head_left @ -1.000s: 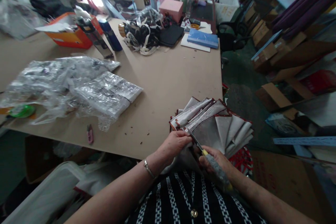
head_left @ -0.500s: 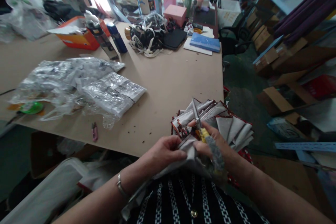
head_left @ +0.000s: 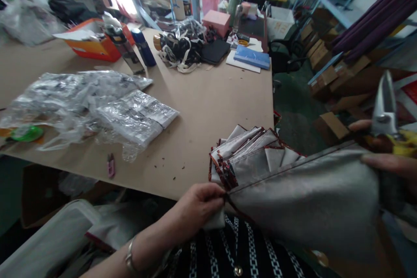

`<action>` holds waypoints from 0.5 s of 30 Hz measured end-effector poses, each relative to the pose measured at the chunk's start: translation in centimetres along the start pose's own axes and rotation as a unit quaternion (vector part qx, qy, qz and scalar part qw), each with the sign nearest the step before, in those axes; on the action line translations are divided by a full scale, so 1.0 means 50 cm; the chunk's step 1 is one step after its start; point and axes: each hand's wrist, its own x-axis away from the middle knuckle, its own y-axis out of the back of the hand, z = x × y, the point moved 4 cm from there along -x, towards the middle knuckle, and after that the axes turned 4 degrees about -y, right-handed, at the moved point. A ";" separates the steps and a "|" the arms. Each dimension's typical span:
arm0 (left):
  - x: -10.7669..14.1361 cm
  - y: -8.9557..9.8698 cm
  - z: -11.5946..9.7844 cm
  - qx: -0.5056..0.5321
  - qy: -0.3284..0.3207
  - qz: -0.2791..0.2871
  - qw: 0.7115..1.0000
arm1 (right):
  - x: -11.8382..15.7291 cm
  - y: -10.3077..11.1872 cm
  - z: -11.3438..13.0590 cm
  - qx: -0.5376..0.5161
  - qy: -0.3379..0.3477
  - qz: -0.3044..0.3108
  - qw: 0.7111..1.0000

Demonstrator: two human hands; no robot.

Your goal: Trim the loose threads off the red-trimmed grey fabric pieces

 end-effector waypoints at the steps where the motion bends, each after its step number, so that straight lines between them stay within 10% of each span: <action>1: -0.020 -0.009 -0.008 0.011 0.012 0.026 1.000 | -0.029 0.018 -0.011 0.017 -0.016 -0.027 0.999; 5: -0.114 -0.026 -0.014 -0.012 0.019 0.013 1.000 | -0.132 0.035 -0.033 0.215 0.066 -0.127 0.966; 9: -0.175 -0.028 0.019 0.032 0.068 -0.042 0.996 | -0.128 -0.045 -0.071 0.287 0.126 -0.116 0.943; 12: -0.183 -0.024 0.037 0.065 0.087 -0.052 0.993 | -0.056 -0.151 -0.129 0.196 0.038 0.066 0.978; 15: -0.178 -0.018 0.042 0.085 0.093 -0.051 0.991 | 0.041 -0.254 -0.191 0.031 -0.128 0.304 0.944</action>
